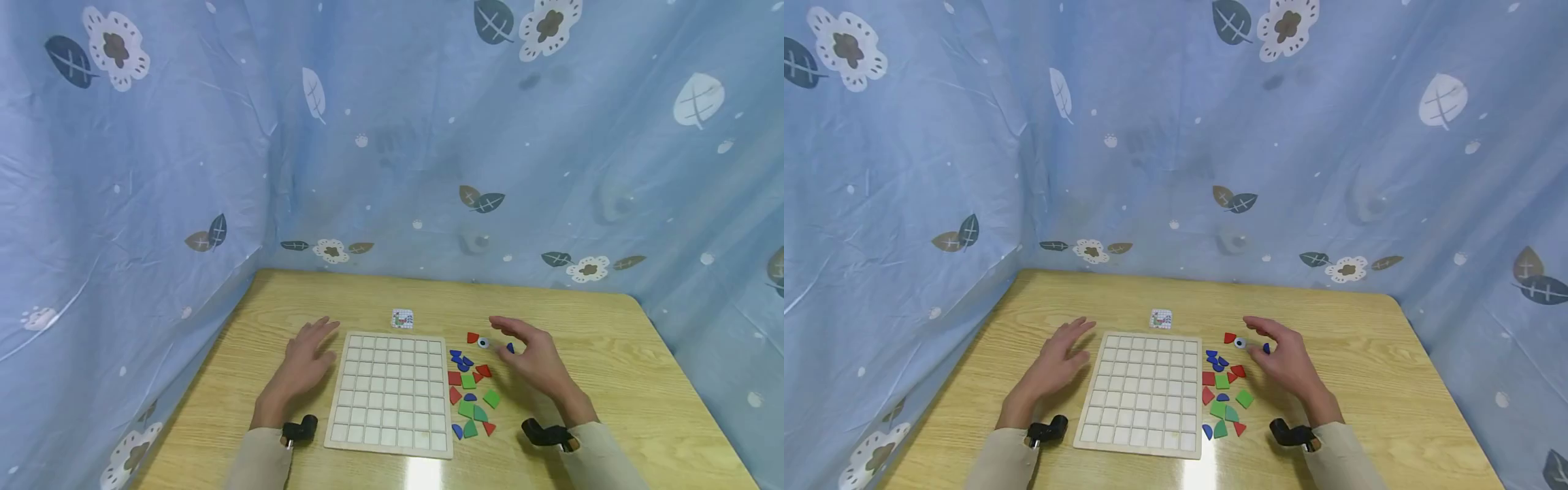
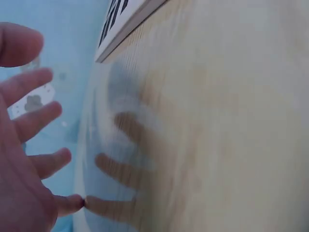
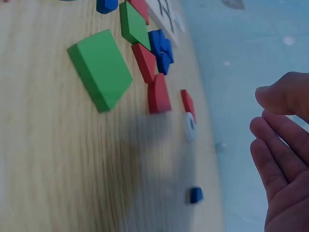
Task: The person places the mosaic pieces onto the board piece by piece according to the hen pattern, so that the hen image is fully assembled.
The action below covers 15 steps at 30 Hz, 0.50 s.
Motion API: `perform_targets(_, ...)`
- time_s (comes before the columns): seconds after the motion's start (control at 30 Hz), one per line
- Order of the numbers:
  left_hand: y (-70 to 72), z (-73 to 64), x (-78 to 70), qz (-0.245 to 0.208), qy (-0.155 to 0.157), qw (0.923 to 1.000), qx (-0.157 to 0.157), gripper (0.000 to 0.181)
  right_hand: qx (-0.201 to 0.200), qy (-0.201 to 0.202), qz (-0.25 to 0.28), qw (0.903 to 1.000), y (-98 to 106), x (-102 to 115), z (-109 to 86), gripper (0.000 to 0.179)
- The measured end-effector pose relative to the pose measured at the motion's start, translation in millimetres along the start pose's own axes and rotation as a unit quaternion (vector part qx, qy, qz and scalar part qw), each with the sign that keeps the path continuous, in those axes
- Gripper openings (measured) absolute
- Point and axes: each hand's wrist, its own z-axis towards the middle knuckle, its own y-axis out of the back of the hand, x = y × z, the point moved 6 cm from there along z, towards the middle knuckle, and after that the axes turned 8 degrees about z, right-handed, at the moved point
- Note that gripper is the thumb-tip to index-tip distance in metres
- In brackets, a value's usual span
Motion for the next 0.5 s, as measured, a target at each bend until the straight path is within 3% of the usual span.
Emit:
perform_targets(0.3, -10.4, 4.4, 0.8, -0.004, 0.007, 0.9979, 0.064, 0.076, 0.057, -0.055, 0.105, 0.9913, -35, -20, 25.4, 0.051)
perform_targets(0.5, -12.8, 5.0, 1.3, -0.014, -0.002, 0.9960, 0.088, 0.082, 0.062, -0.074, 0.098, 0.9904, -45, -32, 34.3, 0.053)
